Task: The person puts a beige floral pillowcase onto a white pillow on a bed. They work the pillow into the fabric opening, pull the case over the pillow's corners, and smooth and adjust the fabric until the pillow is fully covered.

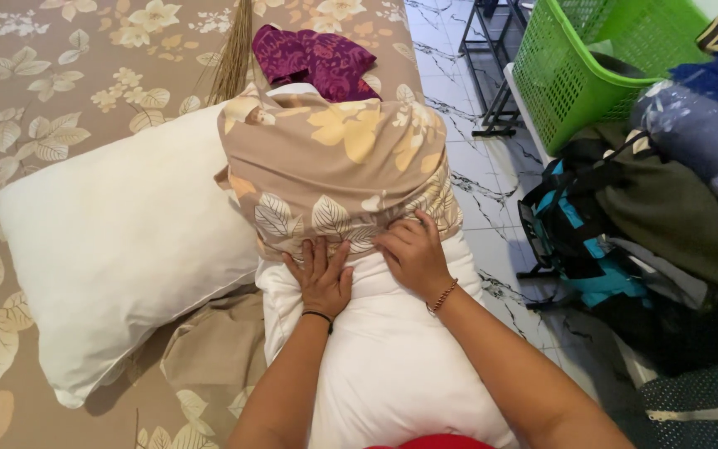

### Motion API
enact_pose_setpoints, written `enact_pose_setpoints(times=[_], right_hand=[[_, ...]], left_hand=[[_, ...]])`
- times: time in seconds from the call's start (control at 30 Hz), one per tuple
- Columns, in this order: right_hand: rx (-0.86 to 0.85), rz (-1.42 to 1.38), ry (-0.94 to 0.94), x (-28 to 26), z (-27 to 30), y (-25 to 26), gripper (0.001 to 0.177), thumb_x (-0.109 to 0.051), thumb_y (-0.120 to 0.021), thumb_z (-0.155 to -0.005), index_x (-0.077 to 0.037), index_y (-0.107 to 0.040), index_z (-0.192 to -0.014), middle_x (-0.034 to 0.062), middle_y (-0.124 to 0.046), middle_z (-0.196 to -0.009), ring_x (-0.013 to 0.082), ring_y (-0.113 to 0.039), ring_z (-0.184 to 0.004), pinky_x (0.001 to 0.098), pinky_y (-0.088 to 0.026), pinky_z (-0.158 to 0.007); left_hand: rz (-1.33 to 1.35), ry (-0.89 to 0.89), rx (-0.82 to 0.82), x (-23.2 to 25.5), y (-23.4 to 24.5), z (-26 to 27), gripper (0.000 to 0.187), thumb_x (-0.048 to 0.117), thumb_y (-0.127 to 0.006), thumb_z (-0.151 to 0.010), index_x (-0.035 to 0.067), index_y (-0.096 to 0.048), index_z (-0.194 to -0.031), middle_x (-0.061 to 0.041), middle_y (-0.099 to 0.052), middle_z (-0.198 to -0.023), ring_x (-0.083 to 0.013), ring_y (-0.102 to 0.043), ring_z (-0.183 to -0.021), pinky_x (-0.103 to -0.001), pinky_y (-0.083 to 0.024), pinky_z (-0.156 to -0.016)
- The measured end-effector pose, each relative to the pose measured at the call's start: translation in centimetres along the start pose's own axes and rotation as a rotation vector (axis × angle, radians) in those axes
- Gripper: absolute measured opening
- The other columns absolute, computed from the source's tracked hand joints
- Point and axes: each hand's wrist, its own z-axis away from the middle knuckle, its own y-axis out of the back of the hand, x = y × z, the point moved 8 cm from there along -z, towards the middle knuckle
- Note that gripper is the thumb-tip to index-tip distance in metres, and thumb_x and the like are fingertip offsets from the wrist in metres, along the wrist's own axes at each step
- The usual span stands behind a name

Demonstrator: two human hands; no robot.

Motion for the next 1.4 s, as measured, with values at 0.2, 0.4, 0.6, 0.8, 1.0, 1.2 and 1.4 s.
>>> enact_pose_setpoints(times=[0.2, 0.4, 0.6, 0.8, 1.0, 1.2, 1.4], right_hand=[[-0.064, -0.167, -0.117, 0.5, 1.3, -0.8, 0.009, -0.012, -0.068, -0.092, -0.014, -0.068, -0.101, 0.0034, -0.073, -0.094, 0.0254, -0.066, -0.088, 0.0420, -0.043, -0.094], [-0.248, -0.219, -0.220, -2.5, 4.8, 0.6, 0.005, -0.015, -0.063, -0.096, -0.013, -0.068, -0.096, 0.0041, -0.072, -0.084, 0.0262, -0.067, -0.083, 0.0419, -0.044, -0.089], [-0.139, -0.247, -0.178, -2.1, 5.3, 1.1, 0.006, -0.016, -0.065, -0.096, -0.011, -0.068, -0.099, 0.0049, -0.074, -0.100, 0.0262, -0.066, -0.097, 0.0425, -0.044, -0.095], [-0.123, -0.209, -0.080, -4.4, 7.5, 4.1, 0.038, -0.018, -0.069, -0.091, -0.009, -0.067, -0.128, 0.0095, -0.063, -0.132, 0.0296, -0.056, -0.127, 0.0466, -0.036, -0.114], [-0.168, -0.219, -0.133, -3.3, 10.2, 5.0, 0.038, -0.021, -0.069, -0.092, -0.016, -0.068, -0.129, 0.0093, -0.062, -0.141, 0.0286, -0.055, -0.132, 0.0459, -0.038, -0.112], [-0.177, -0.224, -0.150, -2.9, 11.3, 5.1, 0.037, -0.024, -0.070, -0.092, -0.013, -0.068, -0.128, 0.0101, -0.064, -0.135, 0.0310, -0.055, -0.131, 0.0452, -0.039, -0.109], [-0.104, -0.295, -0.195, -1.8, 11.5, 5.4, 0.032, -0.021, -0.070, -0.094, -0.011, -0.070, -0.125, 0.0070, -0.067, -0.133, 0.0274, -0.061, -0.126, 0.0420, -0.045, -0.107]], left_hand=[[-0.002, -0.024, -0.018, 0.2, 0.2, 0.3, 0.039, 0.040, -0.058, -0.095, 0.029, -0.067, -0.132, -0.018, -0.056, -0.147, -0.0444, -0.041, -0.143, -0.076, -0.001, -0.117], [-0.003, -0.094, -0.068, -1.4, -2.1, 2.9, 0.035, 0.036, -0.069, -0.078, 0.024, -0.070, -0.111, -0.015, -0.059, -0.137, -0.0389, -0.045, -0.138, -0.078, -0.010, -0.116], [-0.012, -0.094, 0.014, 2.0, 3.5, 0.0, 0.037, 0.027, -0.070, -0.080, 0.023, -0.072, -0.117, -0.014, -0.059, -0.138, -0.0355, -0.049, -0.138, -0.069, -0.015, -0.120], [0.172, -0.031, 0.052, 4.4, 10.0, -2.4, 0.034, 0.014, -0.067, -0.085, 0.021, -0.076, -0.117, -0.012, -0.064, -0.137, -0.0332, -0.051, -0.135, -0.056, -0.022, -0.122], [0.325, -0.018, -0.005, 8.2, 15.4, -1.6, 0.015, 0.010, -0.066, -0.088, 0.010, -0.073, -0.101, -0.007, -0.071, -0.098, -0.0292, -0.064, -0.102, -0.046, -0.039, -0.104], [0.270, 0.005, -0.142, 10.7, 16.2, -1.2, 0.007, 0.015, -0.068, -0.091, 0.008, -0.068, -0.089, -0.007, -0.064, -0.083, -0.0284, -0.060, -0.084, -0.042, -0.039, -0.079], [0.212, 0.079, -0.116, 9.2, 14.0, -0.9, 0.017, 0.022, -0.076, -0.086, 0.009, -0.068, -0.093, -0.006, -0.062, -0.083, -0.0279, -0.059, -0.085, -0.043, -0.040, -0.080]])
